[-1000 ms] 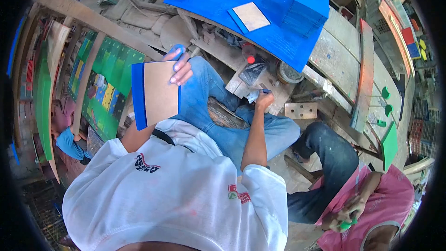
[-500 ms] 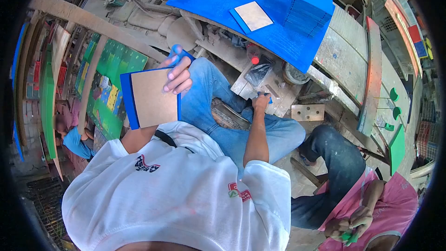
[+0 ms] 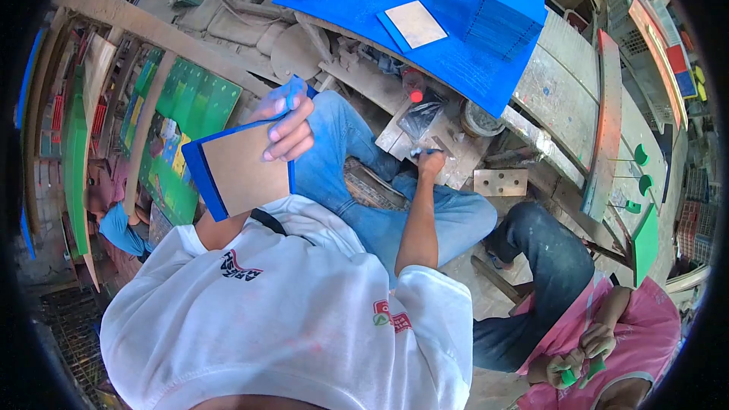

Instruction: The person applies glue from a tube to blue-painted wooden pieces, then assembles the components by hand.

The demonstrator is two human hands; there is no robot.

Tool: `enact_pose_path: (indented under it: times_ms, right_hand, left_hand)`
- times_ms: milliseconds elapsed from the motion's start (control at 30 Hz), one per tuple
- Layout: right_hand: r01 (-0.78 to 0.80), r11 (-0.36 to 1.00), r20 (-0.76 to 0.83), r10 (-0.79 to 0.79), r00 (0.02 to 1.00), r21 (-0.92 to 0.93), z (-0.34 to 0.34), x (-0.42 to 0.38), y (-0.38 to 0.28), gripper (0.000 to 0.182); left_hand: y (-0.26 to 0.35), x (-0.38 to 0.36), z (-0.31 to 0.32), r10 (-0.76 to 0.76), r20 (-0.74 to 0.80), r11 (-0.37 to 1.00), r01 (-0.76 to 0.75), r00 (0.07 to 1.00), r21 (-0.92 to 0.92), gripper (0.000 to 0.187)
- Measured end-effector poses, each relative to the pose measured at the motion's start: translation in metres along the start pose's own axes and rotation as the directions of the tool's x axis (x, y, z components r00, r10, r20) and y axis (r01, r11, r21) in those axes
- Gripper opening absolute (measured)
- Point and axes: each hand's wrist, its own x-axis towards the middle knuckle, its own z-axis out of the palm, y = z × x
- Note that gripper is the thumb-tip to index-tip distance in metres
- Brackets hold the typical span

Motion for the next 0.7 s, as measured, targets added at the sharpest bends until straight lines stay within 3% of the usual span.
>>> enact_pose_path:
  times_ms: [67, 100, 267, 300, 333, 400, 467, 533, 600, 667, 700]
  right_hand:
    - [-0.113, 0.993, -0.091, 0.116, 0.989, 0.046, -0.005, 0.003, -0.005, 0.028]
    - [-0.033, 0.999, -0.104, 0.036, 0.994, 0.027, -0.014, 0.000, -0.009, 0.030]
    - [-0.164, 0.956, -0.034, 0.178, 0.984, 0.242, -0.047, -0.012, -0.038, 0.027]
    - [-0.143, 0.825, 0.048, 0.140, 0.989, 0.546, -0.057, -0.019, -0.046, 0.021]
    - [-0.135, 0.598, 0.111, 0.077, 0.991, 0.790, -0.069, -0.027, -0.058, 0.015]
    - [-0.190, 0.544, 0.180, 0.073, 0.981, 0.817, -0.123, -0.063, -0.107, 0.016]
    - [-0.116, 0.492, 0.165, -0.058, 0.985, 0.863, -0.154, -0.089, -0.132, 0.021]
    - [0.060, 0.705, 0.042, -0.126, 0.991, 0.707, -0.199, -0.117, -0.171, 0.028]
    - [0.147, 0.646, 0.018, -0.243, 0.970, 0.749, -0.242, -0.139, -0.205, 0.033]
    - [0.124, 0.442, 0.016, -0.300, 0.954, 0.888, -0.273, -0.158, -0.236, 0.035]
    - [0.124, 0.406, 0.032, -0.355, 0.934, 0.906, -0.287, -0.168, -0.245, 0.038]
  left_hand:
    - [0.000, 0.001, 0.000, -0.001, 0.013, 1.000, 0.001, 1.000, -0.002, 0.017]
    - [-0.001, 0.002, 0.000, -0.002, 0.031, 1.000, 0.002, 1.000, -0.001, 0.017]
    - [-0.005, 0.005, 0.003, 0.013, 0.045, 0.999, -0.010, 0.999, -0.050, 0.014]
    - [-0.006, 0.005, 0.002, 0.013, 0.071, 0.998, -0.008, 0.997, -0.063, 0.014]
    - [-0.007, 0.006, 0.001, 0.012, 0.097, 0.997, -0.004, 0.995, -0.075, 0.014]
    - [-0.010, 0.005, 0.003, 0.010, 0.105, 0.994, 0.001, 0.994, -0.107, 0.014]
    - [-0.016, 0.007, 0.004, -0.008, 0.114, 0.989, 0.025, 0.993, -0.148, 0.015]
    - [-0.026, 0.009, 0.005, 0.000, 0.156, 0.977, 0.033, 0.988, -0.209, 0.018]
    - [-0.035, 0.010, 0.002, -0.046, 0.169, 0.960, 0.090, 0.985, -0.264, 0.019]
    - [-0.041, 0.013, 0.002, -0.016, 0.263, 0.947, 0.098, 0.965, -0.304, 0.018]
    - [-0.043, 0.015, 0.003, -0.007, 0.294, 0.938, 0.108, 0.956, -0.329, 0.018]
